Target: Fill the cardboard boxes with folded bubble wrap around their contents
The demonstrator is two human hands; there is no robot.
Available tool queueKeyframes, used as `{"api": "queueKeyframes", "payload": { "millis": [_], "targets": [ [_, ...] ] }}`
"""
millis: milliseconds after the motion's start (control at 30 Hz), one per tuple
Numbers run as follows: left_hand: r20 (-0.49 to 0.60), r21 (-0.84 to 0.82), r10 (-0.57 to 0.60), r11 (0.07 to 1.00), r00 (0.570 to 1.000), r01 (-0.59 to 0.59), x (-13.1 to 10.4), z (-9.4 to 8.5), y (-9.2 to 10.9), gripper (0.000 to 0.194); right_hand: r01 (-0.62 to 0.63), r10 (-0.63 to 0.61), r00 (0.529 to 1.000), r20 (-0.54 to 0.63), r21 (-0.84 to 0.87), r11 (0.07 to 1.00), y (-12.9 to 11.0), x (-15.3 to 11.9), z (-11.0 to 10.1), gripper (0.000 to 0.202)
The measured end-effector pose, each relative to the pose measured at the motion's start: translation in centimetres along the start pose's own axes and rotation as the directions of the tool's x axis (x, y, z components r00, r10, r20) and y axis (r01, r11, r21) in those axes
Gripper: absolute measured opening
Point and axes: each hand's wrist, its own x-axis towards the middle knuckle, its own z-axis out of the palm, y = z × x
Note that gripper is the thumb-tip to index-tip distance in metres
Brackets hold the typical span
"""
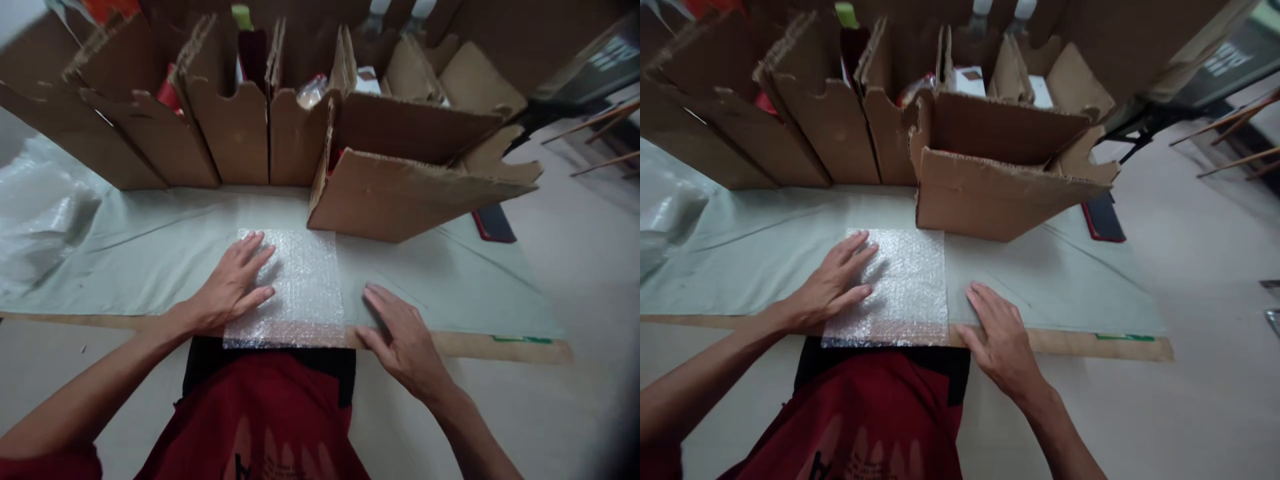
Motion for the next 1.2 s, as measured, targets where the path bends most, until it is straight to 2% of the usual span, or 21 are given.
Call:
{"api": "queueKeyframes", "payload": {
  "millis": [100,133,200,333,433,500,600,667,767,833,900,933,1000,1067,1200],
  "targets": [
    [0.084,-0.036,0.135,0.990,0.987,-0.133,-3.7,-1.7,1.3,0.084,0.098,-0.102,0.992,0.078,0.058,0.994,-1.8,-1.8,-1.1,0.060],
    [0.126,-0.008,0.166,0.986,0.978,-0.167,-4.9,-1.8,1.7,0.085,0.125,-0.131,0.987,0.089,0.065,0.990,-2.3,-1.8,-1.1,0.058],
    [0.161,0.080,0.180,0.978,0.970,-0.195,-6.8,-1.5,2.2,0.075,0.171,-0.176,0.981,0.087,0.061,0.983,-3.2,-1.1,-0.6,0.049],
    [0.061,0.150,0.166,0.973,0.984,-0.174,-8.0,0.0,1.6,0.048,0.235,-0.238,0.970,0.046,0.066,0.970,-3.7,0.9,0.3,0.028],
    [-0.028,0.085,0.187,0.979,0.982,-0.184,-7.6,0.1,1.1,0.033,0.237,-0.235,0.972,-0.027,0.117,0.964,-3.6,1.4,0.1,0.021],
    [-0.096,0.002,0.179,0.984,0.979,-0.180,-7.2,-0.5,1.4,0.030,0.194,-0.186,0.980,-0.064,0.177,0.965,-3.8,1.3,-0.6,0.020],
    [-0.158,-0.176,0.037,0.982,0.987,-0.065,-6.5,-2.0,2.4,0.024,0.035,-0.027,0.999,-0.026,0.410,0.912,-4.3,1.2,-1.9,0.021],
    [-0.099,-0.277,-0.139,0.955,0.985,0.107,-6.0,-3.1,3.1,0.020,-0.129,0.116,0.991,0.059,0.577,0.807,-4.8,1.4,-2.7,0.022],
    [0.027,-0.393,-0.337,0.862,0.941,0.320,-5.1,-3.7,3.5,0.027,-0.337,0.318,0.934,0.163,0.695,0.634,-5.5,2.1,-2.7,0.027],
    [0.054,-0.460,-0.412,0.798,0.909,0.389,-4.6,-3.5,3.4,0.032,-0.410,0.379,0.898,0.226,0.745,0.526,-5.8,2.6,-2.1,0.029],
    [0.076,-0.492,-0.468,0.750,0.880,0.442,-4.1,-3.1,3.0,0.035,-0.460,0.372,0.874,0.312,0.779,0.427,-6.0,3.0,-1.2,0.035],
    [0.090,-0.491,-0.485,0.738,0.870,0.463,-3.9,-3.0,2.9,0.036,-0.481,0.363,0.865,0.346,0.776,0.408,-6.0,3.1,-0.7,0.043],
    [0.108,-0.466,-0.492,0.742,0.864,0.481,-3.2,-3.1,2.6,0.034,-0.511,0.385,0.852,0.356,0.726,0.460,-6.1,3.2,0.0,0.049],
    [0.096,-0.415,-0.478,0.778,0.873,0.472,-2.2,-3.2,2.4,0.031,-0.516,0.433,0.851,0.296,0.619,0.592,-6.0,3.1,0.6,0.045],
    [0.027,-0.191,-0.418,0.889,0.908,0.415,0.1,-2.6,1.7,0.023,-0.414,0.399,0.909,0.117,0.346,0.842,-5.7,2.7,1.3,0.046]
  ]
}}
